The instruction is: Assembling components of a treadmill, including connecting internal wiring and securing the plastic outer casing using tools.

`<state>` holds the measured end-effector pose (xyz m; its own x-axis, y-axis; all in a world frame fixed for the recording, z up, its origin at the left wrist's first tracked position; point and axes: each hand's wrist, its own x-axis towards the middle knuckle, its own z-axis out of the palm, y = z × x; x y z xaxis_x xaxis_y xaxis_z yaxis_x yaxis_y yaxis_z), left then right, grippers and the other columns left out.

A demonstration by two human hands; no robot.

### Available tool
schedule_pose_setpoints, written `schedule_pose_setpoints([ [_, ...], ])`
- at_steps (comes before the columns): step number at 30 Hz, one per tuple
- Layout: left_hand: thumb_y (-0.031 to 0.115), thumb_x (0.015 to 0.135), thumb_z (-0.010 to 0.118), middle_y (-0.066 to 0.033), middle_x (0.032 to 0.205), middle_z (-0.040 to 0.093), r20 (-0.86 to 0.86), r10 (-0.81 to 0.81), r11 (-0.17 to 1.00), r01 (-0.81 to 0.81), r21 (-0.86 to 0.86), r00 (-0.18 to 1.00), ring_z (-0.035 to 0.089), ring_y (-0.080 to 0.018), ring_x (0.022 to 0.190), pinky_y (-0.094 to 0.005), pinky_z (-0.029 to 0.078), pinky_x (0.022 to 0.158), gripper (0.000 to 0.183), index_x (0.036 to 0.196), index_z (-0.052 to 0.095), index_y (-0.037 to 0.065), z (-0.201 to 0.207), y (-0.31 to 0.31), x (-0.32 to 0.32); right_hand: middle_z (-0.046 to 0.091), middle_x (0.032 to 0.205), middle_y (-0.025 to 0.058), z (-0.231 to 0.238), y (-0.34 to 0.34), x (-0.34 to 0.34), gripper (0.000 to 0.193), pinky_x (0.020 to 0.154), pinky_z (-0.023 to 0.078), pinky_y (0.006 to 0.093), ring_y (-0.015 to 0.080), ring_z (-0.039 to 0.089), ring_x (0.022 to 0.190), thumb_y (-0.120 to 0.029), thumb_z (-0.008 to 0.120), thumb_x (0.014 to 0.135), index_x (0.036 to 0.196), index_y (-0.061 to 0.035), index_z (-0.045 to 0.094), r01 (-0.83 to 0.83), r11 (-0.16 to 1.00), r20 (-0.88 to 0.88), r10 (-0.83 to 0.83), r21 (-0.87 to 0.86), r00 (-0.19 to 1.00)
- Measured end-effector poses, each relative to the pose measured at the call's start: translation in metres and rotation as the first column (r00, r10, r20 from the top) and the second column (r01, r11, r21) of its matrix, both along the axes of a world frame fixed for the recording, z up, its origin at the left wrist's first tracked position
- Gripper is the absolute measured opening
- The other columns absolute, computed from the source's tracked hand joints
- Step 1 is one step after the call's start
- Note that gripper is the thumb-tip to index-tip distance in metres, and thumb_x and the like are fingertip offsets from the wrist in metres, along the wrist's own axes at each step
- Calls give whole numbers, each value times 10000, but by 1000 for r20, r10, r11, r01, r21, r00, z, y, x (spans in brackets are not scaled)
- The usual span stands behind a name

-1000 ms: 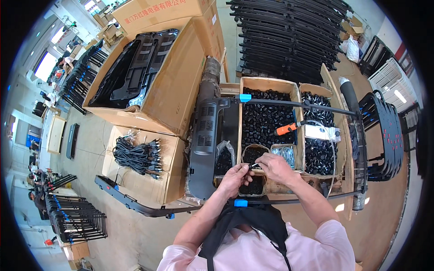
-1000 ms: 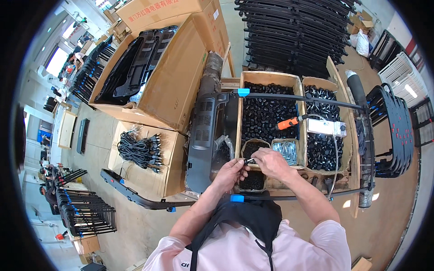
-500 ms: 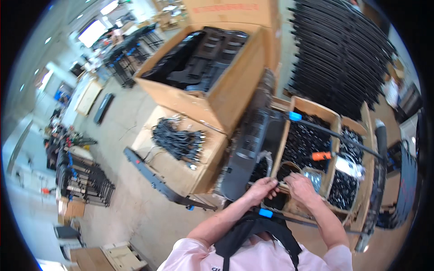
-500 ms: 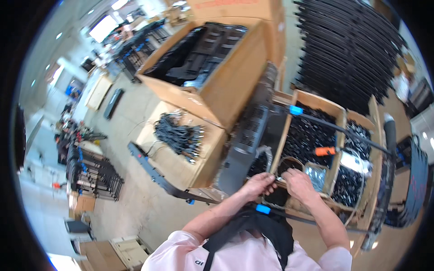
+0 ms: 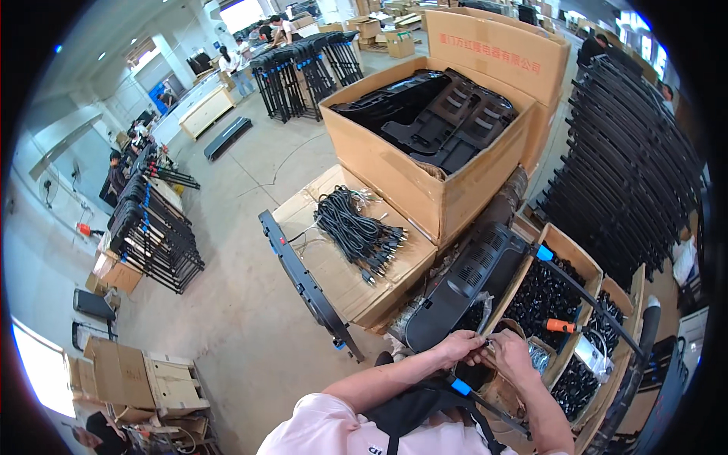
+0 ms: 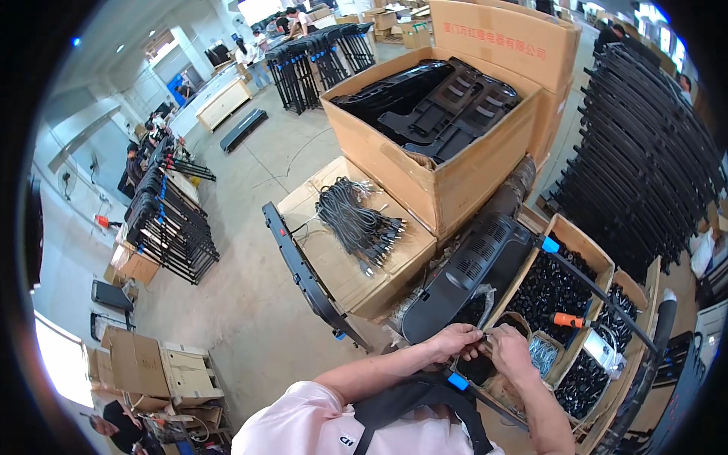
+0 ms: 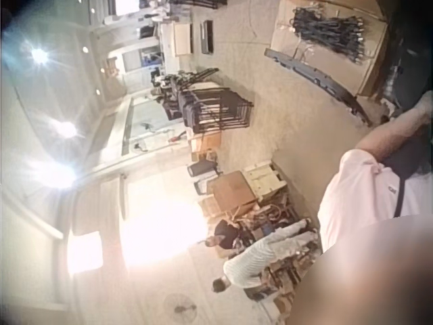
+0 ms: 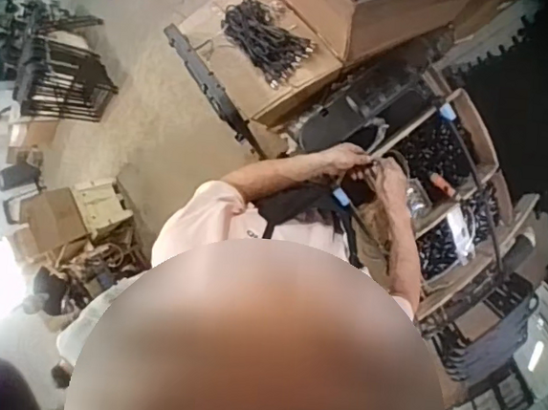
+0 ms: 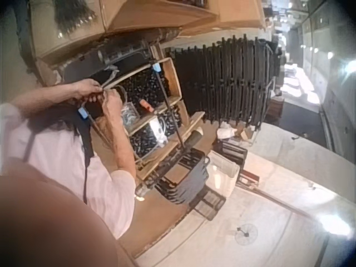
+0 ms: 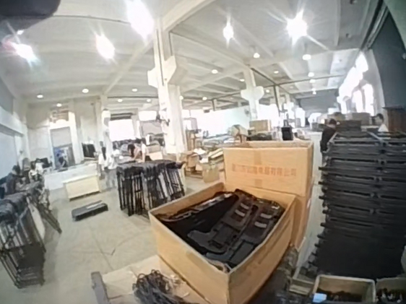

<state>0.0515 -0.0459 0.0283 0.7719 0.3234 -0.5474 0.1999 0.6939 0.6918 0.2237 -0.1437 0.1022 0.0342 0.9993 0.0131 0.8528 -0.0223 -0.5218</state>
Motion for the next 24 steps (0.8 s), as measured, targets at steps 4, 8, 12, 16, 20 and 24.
schedule_pose_setpoints([
  [4,299,1135,514,-43,1010,737,84,64,986,-50,-159,994,677,-110,774,-253,569,650,265,1166,627,62,-2,3,-10,722,1032,190,-5,8,-7,232,858,566,420,343,718,957,-92,596,965,1098,11,756,128,989,-234,-143,-79,962],
  [8,304,1135,515,-67,1046,744,111,116,974,-91,-208,987,694,-133,784,-270,591,672,277,1191,623,55,4,12,-22,741,1064,165,-25,16,-6,235,761,581,341,233,733,914,-125,542,1045,1106,31,707,274,913,-596,-405,-301,694],
  [12,303,1131,522,-109,1115,753,97,174,959,-146,-242,980,723,-159,814,-285,611,693,280,1213,610,50,8,19,-38,723,1031,111,-42,20,-4,135,705,583,316,220,730,891,-134,505,1062,1124,-45,584,285,879,-903,-420,-382,86],
  [16,316,1132,517,-84,1085,765,50,221,942,-201,-268,974,711,-147,778,-278,608,671,305,1235,614,46,6,18,-49,667,903,54,-49,17,-15,161,638,521,296,159,644,747,-175,573,1032,1127,-58,632,190,903,-890,-309,-385,-336],
  [20,321,1130,521,-72,1086,751,42,229,943,-210,-260,973,717,-149,815,-284,613,697,302,1236,616,54,1,17,-59,503,744,-25,-18,32,-60,328,629,445,276,90,515,655,-205,734,921,1213,-59,699,275,951,-649,-301,-144,699],
  [24,336,1117,552,-47,1081,718,27,242,953,-232,-195,970,729,-162,892,-297,628,744,300,1214,632,65,-1,17,-60,603,783,90,-6,40,-73,323,654,512,363,242,628,695,-204,776,869,1156,-60,738,34,993,-116,-21,113,993],
])
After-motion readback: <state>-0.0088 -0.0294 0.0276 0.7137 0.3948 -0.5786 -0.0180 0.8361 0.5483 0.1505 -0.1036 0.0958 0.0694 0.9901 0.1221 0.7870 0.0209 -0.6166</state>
